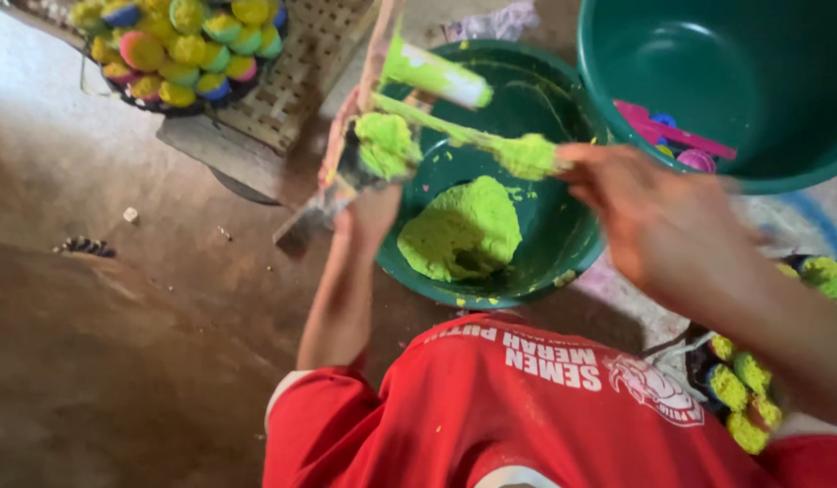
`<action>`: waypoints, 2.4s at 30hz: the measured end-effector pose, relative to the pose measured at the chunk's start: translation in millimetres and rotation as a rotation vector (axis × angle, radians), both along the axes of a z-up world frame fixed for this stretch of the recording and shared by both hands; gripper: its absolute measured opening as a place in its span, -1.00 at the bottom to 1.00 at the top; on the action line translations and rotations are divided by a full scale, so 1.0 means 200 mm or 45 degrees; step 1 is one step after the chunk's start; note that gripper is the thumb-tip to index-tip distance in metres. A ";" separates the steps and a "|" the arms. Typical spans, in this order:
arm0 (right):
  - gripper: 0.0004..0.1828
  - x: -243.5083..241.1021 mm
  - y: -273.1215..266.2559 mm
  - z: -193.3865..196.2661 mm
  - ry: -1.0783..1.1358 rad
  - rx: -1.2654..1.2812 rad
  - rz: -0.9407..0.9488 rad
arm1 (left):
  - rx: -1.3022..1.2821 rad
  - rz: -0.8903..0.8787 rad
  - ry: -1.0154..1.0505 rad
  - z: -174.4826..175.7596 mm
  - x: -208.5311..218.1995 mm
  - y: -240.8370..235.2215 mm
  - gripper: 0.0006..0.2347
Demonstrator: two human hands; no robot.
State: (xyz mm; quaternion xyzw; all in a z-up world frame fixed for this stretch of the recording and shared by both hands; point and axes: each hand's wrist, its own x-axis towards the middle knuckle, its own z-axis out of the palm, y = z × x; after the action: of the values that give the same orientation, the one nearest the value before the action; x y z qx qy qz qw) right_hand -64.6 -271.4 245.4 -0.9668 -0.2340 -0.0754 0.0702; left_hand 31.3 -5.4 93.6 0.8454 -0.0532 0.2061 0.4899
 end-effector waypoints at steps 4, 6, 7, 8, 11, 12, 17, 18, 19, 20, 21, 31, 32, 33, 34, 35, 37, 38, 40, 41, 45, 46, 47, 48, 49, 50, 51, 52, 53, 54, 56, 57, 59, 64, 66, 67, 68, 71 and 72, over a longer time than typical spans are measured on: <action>-0.32 0.07 0.20 -0.33 0.145 0.752 0.158 | 0.340 0.007 -0.330 0.02 -0.02 -0.05 -0.53; -0.37 0.04 0.21 -0.42 0.289 0.879 0.169 | 0.513 0.164 -0.475 0.05 0.01 -0.05 -0.59; -0.45 0.02 0.19 -0.46 0.375 0.875 0.106 | 0.600 0.240 -0.533 0.05 0.02 -0.04 -0.62; -0.53 0.01 0.15 -0.50 0.461 0.869 0.043 | 0.632 0.253 -0.536 0.04 0.02 -0.04 -0.63; -0.59 0.05 0.06 -0.55 0.366 0.909 0.211 | 0.730 0.279 -0.573 0.06 0.05 -0.03 -0.63; -0.56 0.08 0.04 -0.57 0.525 0.941 -0.021 | 0.763 0.283 -0.586 0.05 0.04 -0.04 -0.63; -0.55 0.14 0.08 -0.62 0.345 1.007 0.026 | 0.578 0.174 -0.366 0.03 0.05 -0.09 -0.46; -0.56 0.14 0.09 -0.64 0.336 0.968 0.037 | 0.533 0.177 -0.348 0.01 0.08 -0.08 -0.36; -0.57 0.13 0.08 -0.66 0.333 0.925 0.048 | 0.485 0.182 -0.323 -0.02 0.10 -0.05 -0.26; -0.58 0.11 0.08 -0.67 0.331 0.882 0.060 | -0.273 0.037 -0.168 -0.05 0.14 -0.03 -0.35; -0.58 0.10 0.07 -0.68 0.409 0.832 0.058 | -1.023 -0.109 -0.004 -0.08 0.18 0.02 -0.43; -0.14 0.11 -0.20 -0.63 1.044 1.648 -0.049 | -1.486 -0.880 0.512 -0.18 -0.16 -0.26 -0.64; -0.10 0.10 -0.25 -0.61 0.731 1.856 0.270 | -1.562 -1.105 0.674 -0.13 -0.26 -0.38 -0.65; -0.05 0.07 -0.31 -0.59 0.594 2.106 0.424 | -1.632 -1.342 0.843 -0.08 -0.37 -0.52 -0.67; -0.01 0.03 -0.39 -0.56 0.453 2.326 0.617 | -1.695 -1.583 1.012 -0.03 -0.47 -0.64 -0.68; 0.00 -0.04 -0.46 -0.52 0.435 2.465 0.583 | -1.631 -1.533 1.151 0.02 -0.56 -0.74 -0.63; 0.00 -0.18 -0.62 -0.44 0.303 2.565 0.455 | -1.480 -1.430 1.411 0.10 -0.68 -0.90 -0.51; -0.02 -0.25 -0.71 -0.39 0.279 2.494 0.414 | -1.133 -1.573 1.074 0.13 -0.68 -0.94 -0.54; -0.06 -0.43 -0.88 -0.29 0.309 2.327 0.383 | -0.454 -1.750 0.366 0.18 -0.67 -1.00 -0.57; -0.07 -0.53 -0.95 -0.26 0.362 2.228 0.394 | -0.266 -1.708 0.407 0.20 -0.67 -1.04 -0.58; -0.43 -0.91 -1.14 -0.20 -0.032 1.134 0.358 | 0.472 -1.523 0.497 0.25 -0.77 -1.22 -0.62; -0.51 -0.99 -1.17 -0.21 -0.093 0.851 0.324 | 0.656 -1.474 0.498 0.26 -0.81 -1.29 -0.63; -0.56 -1.05 -1.19 -0.23 -0.134 0.931 0.325 | 0.648 -1.506 0.518 0.26 -0.85 -1.36 -0.65; -0.60 -1.11 -1.20 -0.26 -0.178 1.009 0.326 | 0.641 -1.539 0.538 0.26 -0.90 -1.42 -0.67; -0.57 -1.14 -1.21 -0.28 -0.215 1.025 0.302 | 0.633 -1.566 0.556 0.26 -0.93 -1.49 -0.69; -0.51 -1.17 -1.21 -0.31 -0.253 1.040 0.278 | 0.632 -1.653 0.462 0.24 -0.95 -1.55 -0.70; -0.43 -1.21 -1.22 -0.33 -0.285 1.056 0.263 | 0.623 -1.730 0.372 0.23 -0.98 -1.62 -0.70; -0.42 -1.25 -1.23 -0.35 -0.253 1.058 0.150 | 0.610 -1.806 0.282 0.21 -1.00 -1.68 -0.70; -0.37 -1.28 -1.26 -0.37 -0.229 1.056 0.050 | 0.502 -1.875 0.362 0.19 -1.01 -1.75 -0.69; -0.30 -1.30 -1.29 -0.39 -0.203 1.054 -0.050 | 0.393 -1.942 0.444 0.17 -1.02 -1.81 -0.69; -0.28 -1.35 -1.37 -0.41 -0.388 0.847 -0.221 | 0.155 -2.031 0.657 0.15 -1.05 -1.93 -0.67; -0.27 -1.39 -1.43 -0.41 -0.479 0.739 -0.304 | 0.039 -2.068 0.763 0.15 -1.06 -1.99 -0.66; -0.26 -1.45 -1.59 -0.39 -0.407 0.766 -0.380 | 0.034 -2.097 0.855 0.17 -1.04 -2.13 -0.60; -0.09 -1.68 -1.97 -0.37 0.640 1.687 -0.356 | -0.051 -2.442 0.608 0.26 -0.90 -2.53 -0.45; 0.01 -1.80 -2.08 -0.40 1.018 2.006 -0.376 | -0.608 -2.733 0.647 0.27 -0.84 -2.69 -0.40; 0.07 -1.84 -2.13 -0.42 1.160 2.124 -0.394 | -1.022 -2.897 0.668 0.27 -0.80 -2.76 -0.40; 0.13 -1.88 -2.17 -0.45 1.237 2.174 -0.494 | -1.347 -2.944 0.784 0.25 -0.81 -2.81 -0.41; 0.12 -1.95 -2.30 -0.52 1.364 2.300 -0.719 | -2.109 -2.841 1.345 0.12 -0.88 -2.98 -0.40; 0.07 -1.96 -2.35 -0.54 1.353 2.362 -0.699 | -2.103 -2.686 1.389 0.06 -0.91 -3.05 -0.42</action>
State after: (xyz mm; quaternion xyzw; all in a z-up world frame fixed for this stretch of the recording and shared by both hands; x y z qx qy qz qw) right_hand -455.9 -740.5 138.2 -0.4672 0.1960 0.1903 0.8409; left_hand -150.7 -614.8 104.9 -0.1341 -0.3183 -0.6151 0.7088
